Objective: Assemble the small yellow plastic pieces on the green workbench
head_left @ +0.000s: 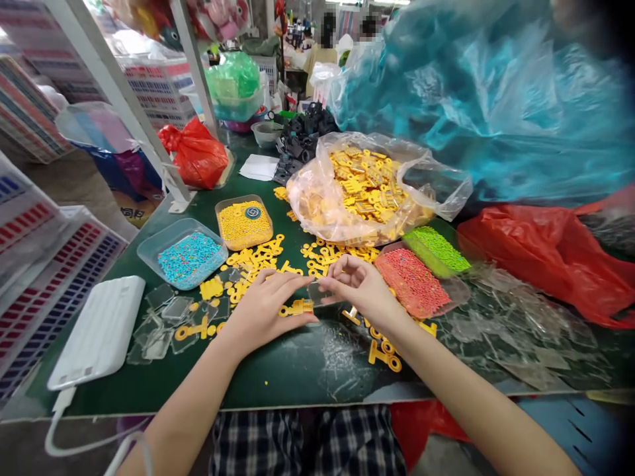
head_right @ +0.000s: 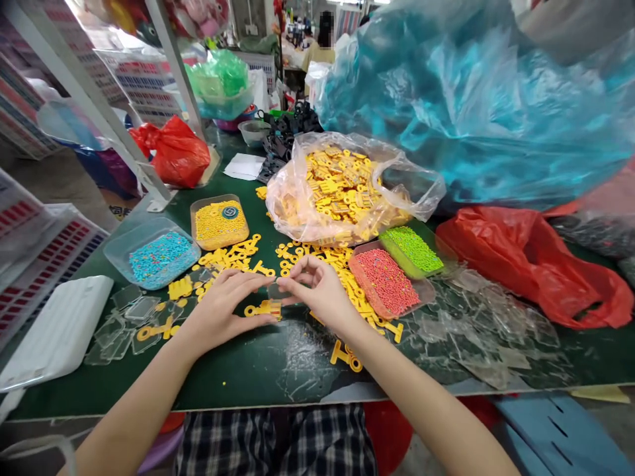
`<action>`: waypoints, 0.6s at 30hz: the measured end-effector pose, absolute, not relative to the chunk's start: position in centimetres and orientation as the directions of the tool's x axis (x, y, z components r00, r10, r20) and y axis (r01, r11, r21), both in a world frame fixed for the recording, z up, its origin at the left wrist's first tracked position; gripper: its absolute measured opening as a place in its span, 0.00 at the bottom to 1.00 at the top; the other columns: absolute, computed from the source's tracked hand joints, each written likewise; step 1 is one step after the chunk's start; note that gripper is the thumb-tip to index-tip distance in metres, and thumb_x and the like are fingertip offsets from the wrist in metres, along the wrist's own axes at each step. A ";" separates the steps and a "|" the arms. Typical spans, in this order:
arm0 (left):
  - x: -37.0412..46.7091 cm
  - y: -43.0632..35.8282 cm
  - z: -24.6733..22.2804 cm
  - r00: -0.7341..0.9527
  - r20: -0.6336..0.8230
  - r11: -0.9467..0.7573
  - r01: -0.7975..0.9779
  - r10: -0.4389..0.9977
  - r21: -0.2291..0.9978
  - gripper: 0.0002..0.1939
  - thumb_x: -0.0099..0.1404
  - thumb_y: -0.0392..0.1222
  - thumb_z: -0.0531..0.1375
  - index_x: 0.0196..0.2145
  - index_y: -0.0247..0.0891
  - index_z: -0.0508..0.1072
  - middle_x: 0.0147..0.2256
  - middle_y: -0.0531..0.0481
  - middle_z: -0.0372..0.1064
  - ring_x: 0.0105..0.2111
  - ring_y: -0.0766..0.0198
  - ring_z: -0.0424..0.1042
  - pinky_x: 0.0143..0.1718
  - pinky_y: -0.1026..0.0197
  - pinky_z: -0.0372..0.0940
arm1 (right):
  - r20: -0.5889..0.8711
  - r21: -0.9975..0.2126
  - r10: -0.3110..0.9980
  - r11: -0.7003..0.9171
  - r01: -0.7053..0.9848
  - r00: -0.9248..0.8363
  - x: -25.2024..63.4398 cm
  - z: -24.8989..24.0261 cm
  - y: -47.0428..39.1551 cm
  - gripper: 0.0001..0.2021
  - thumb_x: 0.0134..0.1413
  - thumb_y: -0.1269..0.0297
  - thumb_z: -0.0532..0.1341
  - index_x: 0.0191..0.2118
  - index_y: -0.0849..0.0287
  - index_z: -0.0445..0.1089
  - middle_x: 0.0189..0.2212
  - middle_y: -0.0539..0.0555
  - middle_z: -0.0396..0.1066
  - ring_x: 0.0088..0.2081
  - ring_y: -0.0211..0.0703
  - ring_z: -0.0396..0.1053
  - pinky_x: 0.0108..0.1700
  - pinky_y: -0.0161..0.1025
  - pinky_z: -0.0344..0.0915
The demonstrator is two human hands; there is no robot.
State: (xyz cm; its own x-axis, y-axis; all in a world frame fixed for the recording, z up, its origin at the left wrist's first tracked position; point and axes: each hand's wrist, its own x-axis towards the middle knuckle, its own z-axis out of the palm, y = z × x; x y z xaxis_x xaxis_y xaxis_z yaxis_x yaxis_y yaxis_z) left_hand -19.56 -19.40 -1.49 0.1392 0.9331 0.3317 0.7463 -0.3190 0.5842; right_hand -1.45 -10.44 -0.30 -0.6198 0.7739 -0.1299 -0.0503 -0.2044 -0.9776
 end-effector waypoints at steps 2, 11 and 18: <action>-19.7 -19.4 -1.5 0.091 0.357 -0.298 0.756 0.929 0.583 0.25 0.59 0.57 0.65 0.51 0.44 0.74 0.46 0.42 0.76 0.44 0.51 0.72 0.53 0.50 0.57 | -0.139 -0.969 0.763 -0.235 -0.071 -0.631 -2.1 -0.9 -10.5 0.24 0.37 0.50 0.73 0.26 0.54 0.56 0.27 0.45 0.63 0.33 0.39 0.71 0.33 0.40 0.77; -20.4 -19.3 -2.0 0.068 0.205 -0.180 0.780 0.976 0.599 0.19 0.60 0.54 0.65 0.46 0.46 0.77 0.50 0.43 0.70 0.51 0.48 0.67 0.55 0.46 0.59 | -0.008 -0.896 0.644 0.335 0.291 -0.765 0.0 -1.2 -10.2 0.12 0.55 0.57 0.63 0.43 0.54 0.65 0.45 0.54 0.66 0.44 0.44 0.68 0.46 0.49 0.71; -20.7 -19.5 -1.9 0.072 0.125 -0.131 0.816 0.989 0.562 0.19 0.60 0.56 0.64 0.46 0.46 0.76 0.47 0.45 0.68 0.50 0.49 0.66 0.56 0.43 0.57 | 0.095 -0.640 0.518 0.686 0.347 -0.850 0.5 -1.1 -10.4 0.16 0.57 0.61 0.63 0.51 0.56 0.66 0.49 0.58 0.69 0.53 0.49 0.65 0.54 0.49 0.64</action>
State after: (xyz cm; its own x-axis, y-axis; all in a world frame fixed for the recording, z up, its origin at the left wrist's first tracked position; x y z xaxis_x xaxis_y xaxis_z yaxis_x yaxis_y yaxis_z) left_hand -20.72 -19.48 -1.92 0.0721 0.9895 0.1254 0.8164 -0.1308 0.5625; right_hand 0.55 -10.43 -1.10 -0.8501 0.5180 0.0951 0.3465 0.6862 -0.6396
